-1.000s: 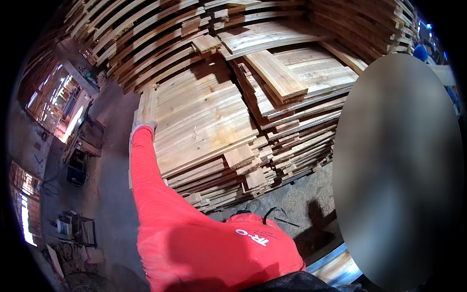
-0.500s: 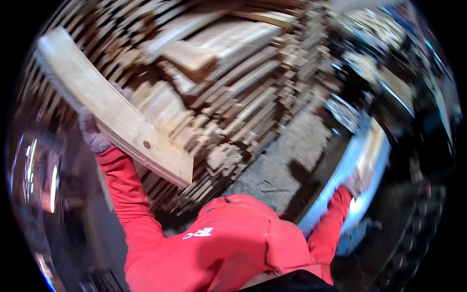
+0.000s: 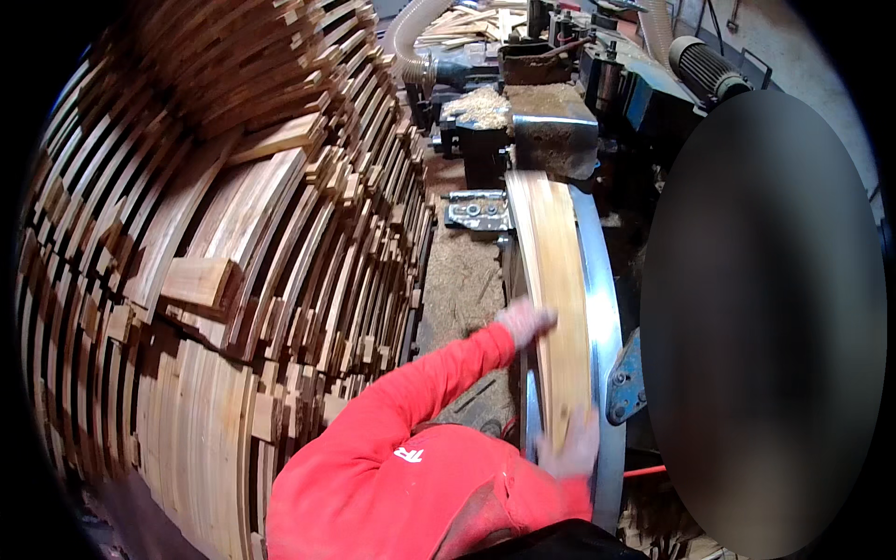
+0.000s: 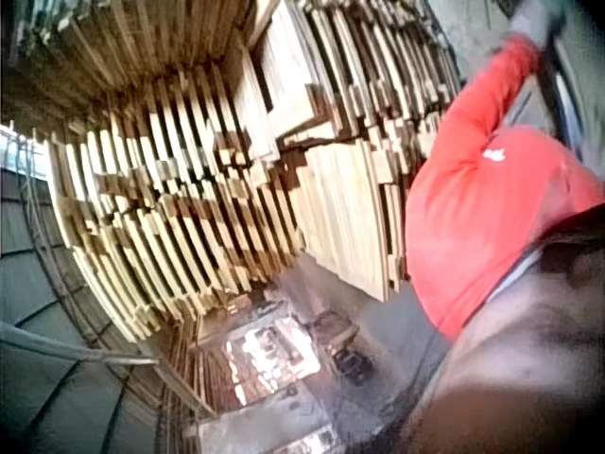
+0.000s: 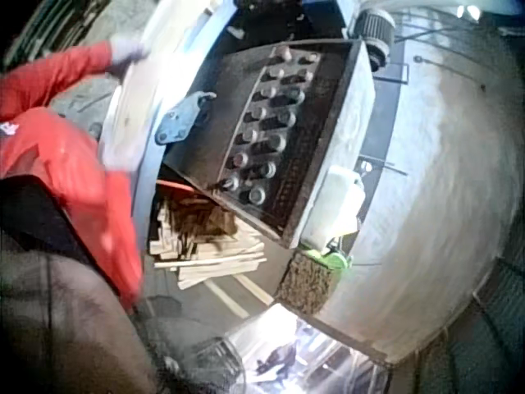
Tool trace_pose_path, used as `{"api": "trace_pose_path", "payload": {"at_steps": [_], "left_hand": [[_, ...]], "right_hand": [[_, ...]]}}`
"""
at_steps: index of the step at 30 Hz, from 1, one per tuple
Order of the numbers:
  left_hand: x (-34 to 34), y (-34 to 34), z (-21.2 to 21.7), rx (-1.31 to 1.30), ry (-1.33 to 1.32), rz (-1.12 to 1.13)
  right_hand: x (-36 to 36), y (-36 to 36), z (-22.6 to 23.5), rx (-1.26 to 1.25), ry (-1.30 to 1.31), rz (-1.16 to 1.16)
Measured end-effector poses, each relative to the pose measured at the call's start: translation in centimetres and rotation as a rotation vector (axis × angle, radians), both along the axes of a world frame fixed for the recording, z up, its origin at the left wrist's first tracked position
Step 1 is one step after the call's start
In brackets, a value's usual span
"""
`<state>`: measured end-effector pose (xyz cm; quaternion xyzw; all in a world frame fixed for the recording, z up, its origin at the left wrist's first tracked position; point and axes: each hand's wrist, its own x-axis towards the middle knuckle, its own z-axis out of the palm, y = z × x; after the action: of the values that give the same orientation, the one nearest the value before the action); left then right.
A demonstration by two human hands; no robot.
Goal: The person repeatedly picks up wooden planks from a large stack and feeds them into a woodworking machine. After the machine processes the wood, the person removes the plank and places it back onto the stack. This cycle is performed continuously throughout the video.
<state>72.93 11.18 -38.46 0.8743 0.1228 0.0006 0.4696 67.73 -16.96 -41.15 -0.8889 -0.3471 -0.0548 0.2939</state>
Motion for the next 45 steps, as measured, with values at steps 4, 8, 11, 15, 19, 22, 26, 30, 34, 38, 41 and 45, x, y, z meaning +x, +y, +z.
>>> {"api": "trace_pose_path", "payload": {"at_steps": [4,8,11,15,19,22,26,30,34,38,41,45], "left_hand": [[-4.2,-4.1,0.6,-0.053,0.28,-0.193],[-8.2,-2.6,5.0,-0.302,0.196,-0.067],[-14.6,-1.0,5.9,-0.544,0.123,0.384],[-26.4,-2.0,7.6,-0.891,-0.339,1.075],[-37.9,-4.6,6.4,-0.682,-1.002,1.729],[-44.8,-5.3,7.4,-0.697,-1.449,1.986],[-51.5,-4.0,6.7,-1.254,-1.721,2.062],[-56.6,-4.6,0.6,-1.01,-1.563,2.222],[-51.5,-1.1,3.7,-0.754,-1.565,2.356],[-54.6,-3.5,3.6,-0.985,-1.617,2.271],[-54.2,-5.3,5.0,-0.77,-1.438,2.334],[-45.9,-9.0,10.9,-0.307,-1.25,2.345]], "right_hand": [[-4.0,-5.3,0.9,-0.162,0.681,-0.525],[0.0,2.4,0.2,-0.055,0.063,-0.388],[8.3,11.3,-2.7,0.063,-0.339,-0.213],[16.8,20.0,-6.3,0.363,-0.28,-0.221],[20.1,25.3,-4.9,0.018,-0.159,-0.257],[22.1,24.9,-5.1,-0.101,-0.296,-0.192],[16.2,17.9,-6.1,-0.014,-0.272,-0.041],[4.2,7.1,-1.7,-0.255,-0.272,0.086],[0.1,1.2,0.4,-0.252,-0.161,0.058],[6.3,8.0,-0.2,0.031,-0.237,0.048],[12.1,14.2,-2.1,0.176,-0.369,-0.082],[16.3,19.3,-3.8,0.272,-0.351,-0.057]]}}
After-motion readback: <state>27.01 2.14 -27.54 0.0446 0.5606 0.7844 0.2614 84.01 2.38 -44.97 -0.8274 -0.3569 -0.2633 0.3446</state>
